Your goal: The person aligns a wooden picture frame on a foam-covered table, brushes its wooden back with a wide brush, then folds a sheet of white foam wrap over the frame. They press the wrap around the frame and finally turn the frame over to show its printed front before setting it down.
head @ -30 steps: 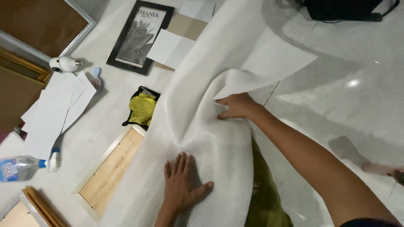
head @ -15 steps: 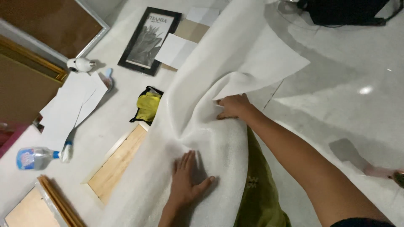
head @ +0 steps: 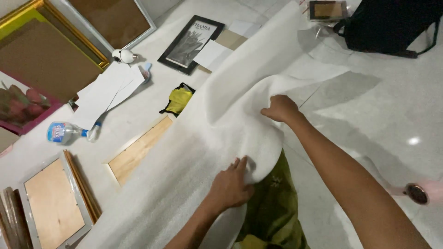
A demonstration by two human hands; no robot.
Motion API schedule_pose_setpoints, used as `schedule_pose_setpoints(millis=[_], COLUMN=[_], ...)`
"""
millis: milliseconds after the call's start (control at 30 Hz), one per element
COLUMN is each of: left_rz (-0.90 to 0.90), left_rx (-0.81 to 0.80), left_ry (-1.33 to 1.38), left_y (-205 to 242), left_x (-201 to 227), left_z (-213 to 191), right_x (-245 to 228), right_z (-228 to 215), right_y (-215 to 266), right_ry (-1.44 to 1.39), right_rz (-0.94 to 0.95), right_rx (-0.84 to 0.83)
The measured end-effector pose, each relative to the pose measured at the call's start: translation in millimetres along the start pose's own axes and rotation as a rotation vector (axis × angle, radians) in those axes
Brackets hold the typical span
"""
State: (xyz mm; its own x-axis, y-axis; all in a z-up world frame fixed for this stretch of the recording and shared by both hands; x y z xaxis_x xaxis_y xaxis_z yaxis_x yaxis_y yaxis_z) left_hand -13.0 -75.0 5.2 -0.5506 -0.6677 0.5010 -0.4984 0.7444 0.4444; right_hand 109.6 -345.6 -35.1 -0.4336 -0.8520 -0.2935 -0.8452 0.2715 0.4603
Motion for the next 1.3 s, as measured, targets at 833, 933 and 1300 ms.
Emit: schedule_pose_setpoints(millis=[833,933,1300], left_rz=[-0.004,-0.107,-0.243], left_rx=[0.248,0.183,0.206], left_ry=[0.204,0.229,0.528], left_y=[25,17,2], left_x=[-21,-21,-47], left_z=[-113,-113,-108], right_x=[-23,-30,-46], right_z=[40,44,5], right_y=[-62,-72,-45], right_ry=[-0.087,-0.116,-0.234], right_rz=[-0.032,0.093,-0.089], right_rx=[-0.112,-0.170,-0.083])
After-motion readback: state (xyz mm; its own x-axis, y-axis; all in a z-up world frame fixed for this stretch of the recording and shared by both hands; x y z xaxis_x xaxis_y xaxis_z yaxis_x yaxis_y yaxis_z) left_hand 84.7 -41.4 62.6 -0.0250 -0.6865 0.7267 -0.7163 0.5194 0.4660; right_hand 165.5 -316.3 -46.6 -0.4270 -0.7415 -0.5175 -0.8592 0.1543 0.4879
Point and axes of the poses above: each hand's wrist, its own y-axis away from the middle knuckle, its own z-axis out of the palm, x = y × z, the point moved 6 cm from there along -y, towards the middle knuckle, and after that the axes turned 11 degrees about -x, right-handed, at the moved point
